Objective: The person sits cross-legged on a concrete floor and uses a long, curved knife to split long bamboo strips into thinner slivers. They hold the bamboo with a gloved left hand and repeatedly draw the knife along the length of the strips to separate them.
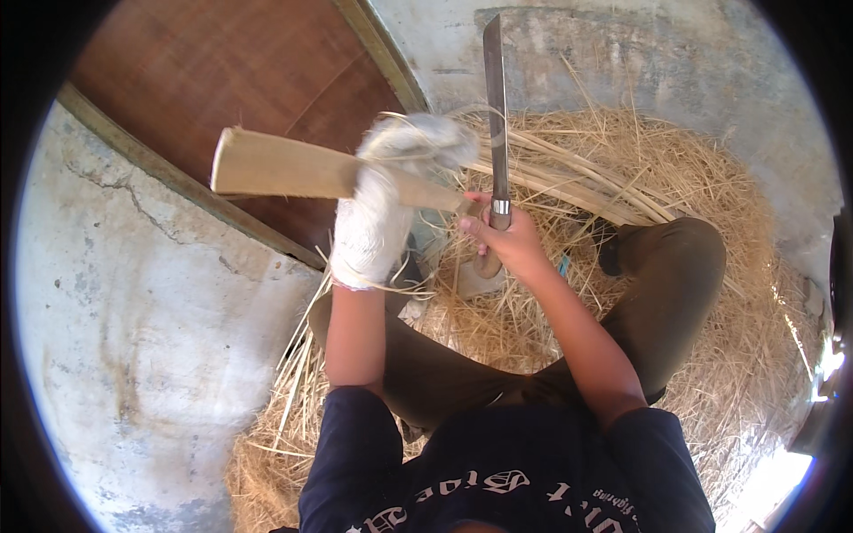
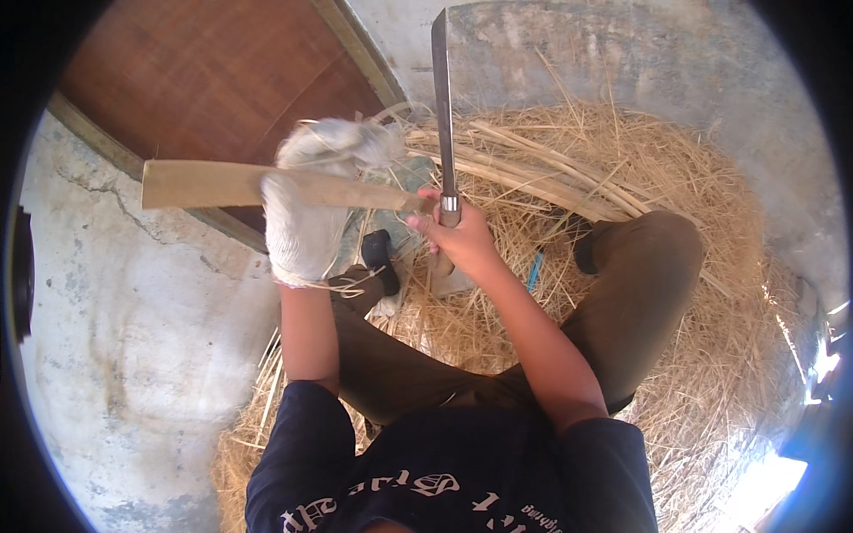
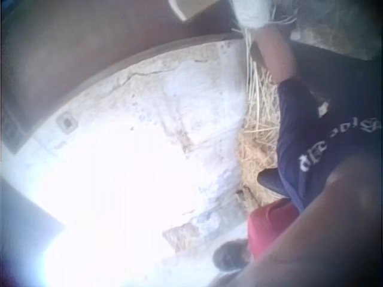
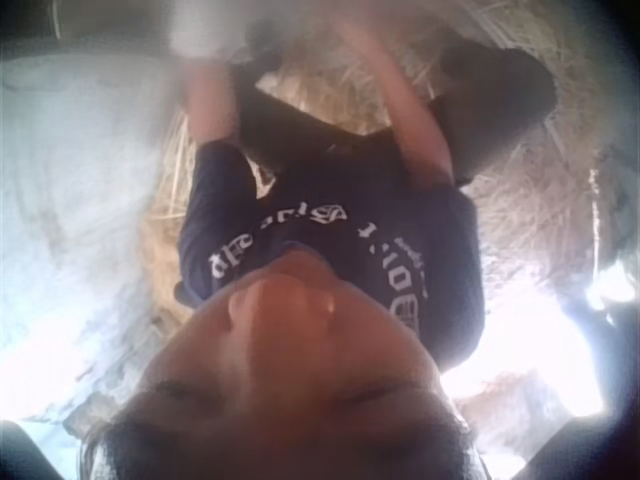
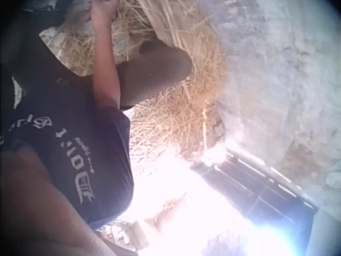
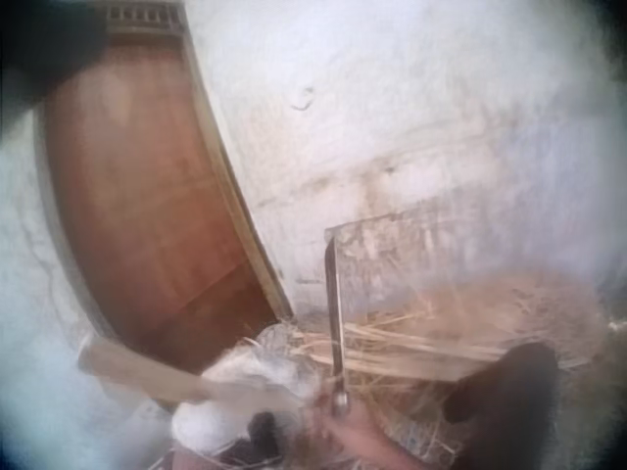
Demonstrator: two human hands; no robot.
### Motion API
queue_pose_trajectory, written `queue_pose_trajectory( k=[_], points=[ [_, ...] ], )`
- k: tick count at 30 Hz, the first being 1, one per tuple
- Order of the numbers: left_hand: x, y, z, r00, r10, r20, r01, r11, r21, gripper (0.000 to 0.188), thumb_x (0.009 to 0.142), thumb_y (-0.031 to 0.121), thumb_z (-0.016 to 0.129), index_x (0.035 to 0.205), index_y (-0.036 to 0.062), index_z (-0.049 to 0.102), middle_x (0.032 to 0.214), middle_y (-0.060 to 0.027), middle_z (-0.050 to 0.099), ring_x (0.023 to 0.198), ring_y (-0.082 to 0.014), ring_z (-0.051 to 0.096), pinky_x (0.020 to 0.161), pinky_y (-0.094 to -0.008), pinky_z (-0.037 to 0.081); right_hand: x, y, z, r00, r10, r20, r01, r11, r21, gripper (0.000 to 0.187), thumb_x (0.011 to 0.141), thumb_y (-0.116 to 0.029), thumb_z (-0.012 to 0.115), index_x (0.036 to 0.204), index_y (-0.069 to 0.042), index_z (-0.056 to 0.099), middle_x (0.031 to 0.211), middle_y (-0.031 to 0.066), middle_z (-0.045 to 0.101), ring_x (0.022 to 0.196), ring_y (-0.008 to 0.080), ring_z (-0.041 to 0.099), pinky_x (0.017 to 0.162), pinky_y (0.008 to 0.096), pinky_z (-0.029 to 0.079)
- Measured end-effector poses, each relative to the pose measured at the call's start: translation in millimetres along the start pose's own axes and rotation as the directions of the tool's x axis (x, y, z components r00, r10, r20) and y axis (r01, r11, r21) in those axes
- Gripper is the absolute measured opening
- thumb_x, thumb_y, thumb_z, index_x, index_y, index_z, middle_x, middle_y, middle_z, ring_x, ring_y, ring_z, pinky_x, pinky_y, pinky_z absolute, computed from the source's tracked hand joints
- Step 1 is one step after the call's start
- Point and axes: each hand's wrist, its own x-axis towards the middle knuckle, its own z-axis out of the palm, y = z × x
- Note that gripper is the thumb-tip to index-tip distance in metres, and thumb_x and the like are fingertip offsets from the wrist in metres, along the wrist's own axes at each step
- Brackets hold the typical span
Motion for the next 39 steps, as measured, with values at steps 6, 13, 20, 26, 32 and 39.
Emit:
queue_pose_trajectory(
  k=[6, 13, 20, 26, 32, 39],
  points=[
    [25, -95, -74, 0.933, -0.335, 0.13, 0.356, 0.91, -0.211, 0.054, 0.098, 0.042, 0.06, 0.132, -0.0001, 0.061, 0.118, -0.02, 0.069, 0.106, -0.0312, 0.066, 0.097, -0.0424, 0.05, 4, 21, -13, 0.986, 0.104, -0.133, -0.104, 0.995, 0.002, 0.042, 0.088, -0.037, 0.082, 0.1, 0.0, 0.065, 0.074, 0.0019, 0.062, 0.06, 0.0102, 0.061, 0.058, 0.0271, 0.054],
    [28, -130, 5, 0.857, -0.4, 0.324, 0.506, 0.537, -0.675, 0.079, 0.1, 0.064, 0.049, 0.143, -0.0024, 0.048, 0.136, -0.0253, 0.058, 0.124, -0.0352, 0.059, 0.106, -0.0501, 0.046, -3, 35, -1, 0.977, 0.143, -0.157, -0.115, 0.978, 0.175, 0.037, 0.093, -0.028, 0.078, 0.112, 0.001, 0.066, 0.093, 0.0072, 0.069, 0.075, 0.0144, 0.067, 0.063, 0.0288, 0.057],
    [25, -164, 21, 0.838, -0.541, 0.072, 0.391, 0.502, -0.771, 0.08, 0.1, 0.068, 0.044, 0.142, -0.0002, 0.046, 0.135, -0.0169, 0.056, 0.123, -0.032, 0.056, 0.106, -0.0479, 0.046, -7, 54, 6, 0.979, 0.102, -0.174, -0.098, 0.995, 0.031, 0.062, 0.085, -0.026, 0.086, 0.128, 0.009, 0.057, 0.105, 0.0135, 0.071, 0.091, 0.0173, 0.072, 0.073, 0.0285, 0.059],
    [17, -178, 28, 0.587, -0.634, -0.503, 0.167, 0.703, -0.691, 0.059, 0.099, 0.059, 0.053, 0.128, 0.0077, 0.054, 0.119, -0.0072, 0.059, 0.107, -0.0262, 0.058, 0.096, -0.0451, 0.05, -11, 45, 13, 0.968, -0.156, -0.197, 0.148, 0.987, -0.058, 0.054, 0.08, -0.021, 0.089, 0.118, 0.006, 0.061, 0.093, 0.0105, 0.071, 0.078, 0.0146, 0.069, 0.07, 0.0277, 0.057],
    [7, -200, -4, 0.777, -0.607, -0.168, 0.365, 0.651, -0.665, 0.06, 0.103, 0.056, 0.046, 0.128, 0.0029, 0.056, 0.116, -0.0111, 0.064, 0.104, -0.0269, 0.061, 0.098, -0.0447, 0.05, -9, 23, 17, 0.997, 0.017, -0.077, -0.012, 0.997, 0.07, 0.025, 0.087, -0.015, 0.082, 0.094, -0.001, 0.063, 0.087, 0.0105, 0.071, 0.073, 0.0151, 0.069, 0.067, 0.0308, 0.058],
    [16, -133, -5, 0.667, -0.388, 0.636, 0.732, 0.5, -0.463, 0.083, 0.102, 0.069, 0.035, 0.137, -0.0049, 0.053, 0.125, -0.0229, 0.066, 0.115, -0.0327, 0.065, 0.1, -0.0476, 0.049, 7, -31, -46, 0.819, -0.31, -0.483, -0.038, 0.81, -0.585, 0.024, 0.087, -0.019, 0.079, 0.092, 0.0, 0.065, 0.085, 0.0118, 0.071, 0.074, 0.0219, 0.068, 0.072, 0.0353, 0.054]
  ],
)
